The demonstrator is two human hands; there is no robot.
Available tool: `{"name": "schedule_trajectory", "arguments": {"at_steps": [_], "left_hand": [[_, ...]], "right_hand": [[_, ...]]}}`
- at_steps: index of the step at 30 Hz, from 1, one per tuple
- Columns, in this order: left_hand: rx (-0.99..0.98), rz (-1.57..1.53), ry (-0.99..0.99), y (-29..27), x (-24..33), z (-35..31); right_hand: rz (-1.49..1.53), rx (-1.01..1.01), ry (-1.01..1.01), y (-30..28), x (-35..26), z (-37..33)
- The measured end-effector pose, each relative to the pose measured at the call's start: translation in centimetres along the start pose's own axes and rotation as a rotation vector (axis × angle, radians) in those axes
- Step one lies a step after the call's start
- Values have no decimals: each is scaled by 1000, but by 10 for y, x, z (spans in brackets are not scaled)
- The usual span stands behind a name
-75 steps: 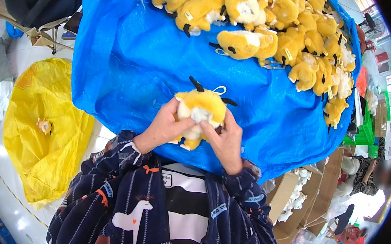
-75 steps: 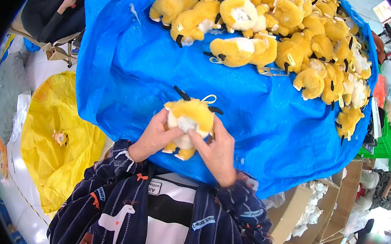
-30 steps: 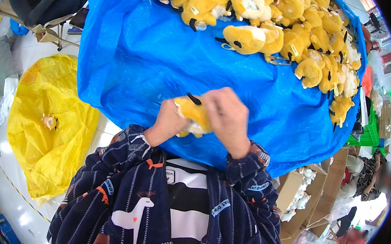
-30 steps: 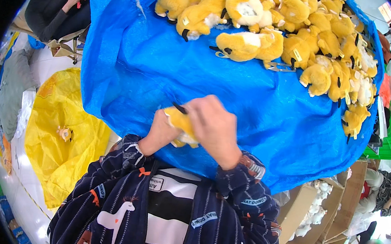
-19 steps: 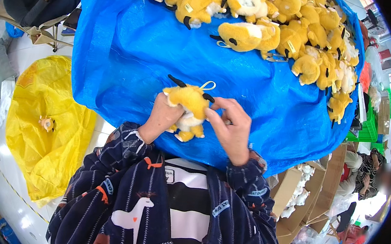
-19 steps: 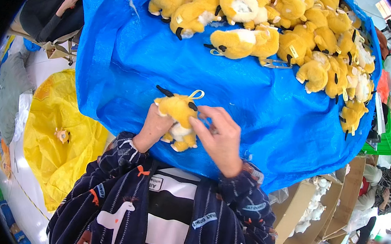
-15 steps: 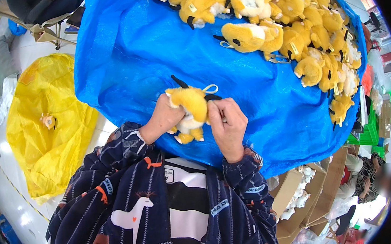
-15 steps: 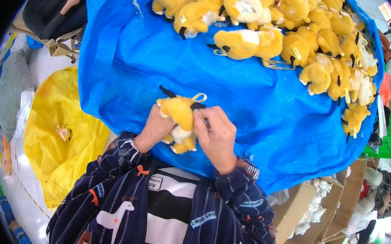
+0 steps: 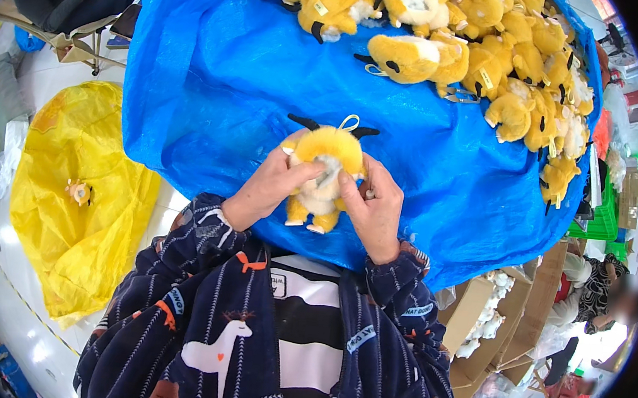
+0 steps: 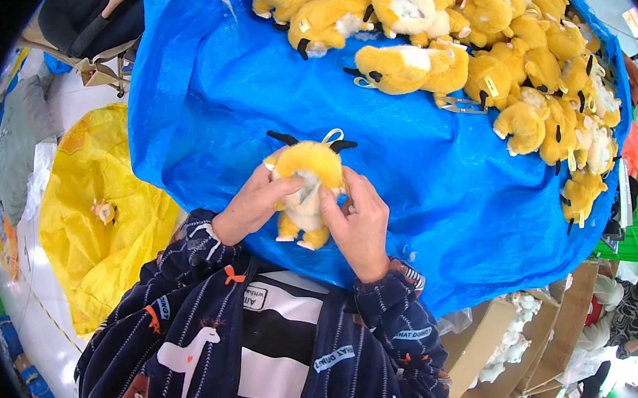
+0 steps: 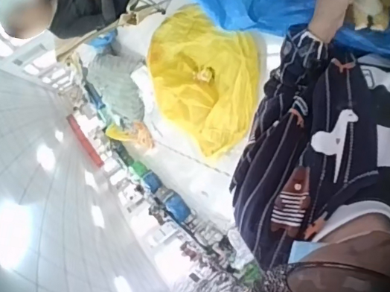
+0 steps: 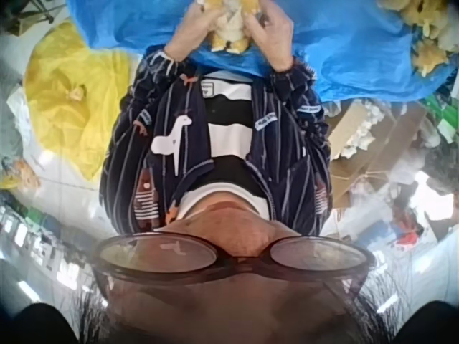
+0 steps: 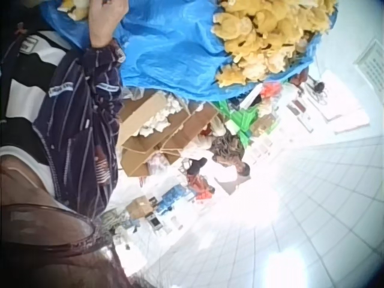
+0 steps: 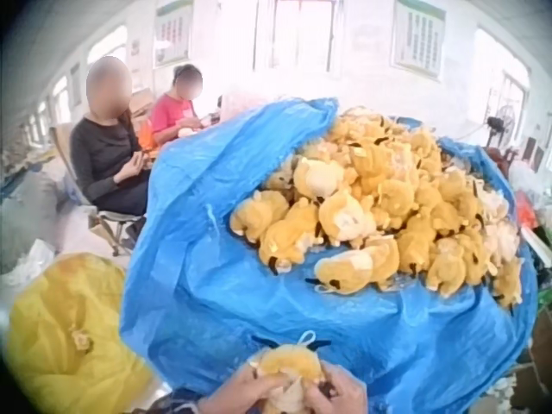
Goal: The person sits on the floor and repeatedly picks up small yellow stuffed toys from a blue tarp. They use a small tool to trim loose threads or tags from each toy, then place the finished items into a yellow bag. The process is repeated for multiple toys throughout the clip.
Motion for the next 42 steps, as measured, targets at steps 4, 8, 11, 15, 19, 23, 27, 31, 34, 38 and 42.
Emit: {"name": "schedule_trajectory", "arguments": {"at_steps": [4,8,11,15,19,23,27,31,34,38,42], "left_hand": [[-15,434,152,-22,0,10],[73,742,223,-24,-12,9],[-97,727,116,-19,-14,20],[-390,-107,-197,11,9,-9],[-414,134,-183,4,-6,-24],[-244,231,-151,-12,-22,-14],[-244,418,22,-12,-13,-12],[-310,687,258,5,8,-18],[-317,833,270,4,6,-22],[-385,1046,303,21,-3,-36],[-329,1177,403,21,-1,-32]], "right_hand": [[77,-55,15,23,1,-7],[-68,-28,-149,30,-5,-14],[84,17,-6,27,18,-14],[585,-39,268,12,36,-2],[845,-32,405,22,45,-2],[197,-31,185,11,40,2],[-243,110,-262,-15,-22,-1],[-314,-114,-382,15,-37,-12],[-264,-310,-270,29,-23,-14],[280,-729,-47,56,-4,-24],[416,-800,164,74,20,-36]]}}
Point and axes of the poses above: each hand's wrist, its own z-axis towards the middle knuckle, its own y-axis out of the palm, x = y × z, the point moved 9 cm from there along z, towards the middle knuckle, and after that the axes turned 7 degrees about -z, right-handed, at the moved point
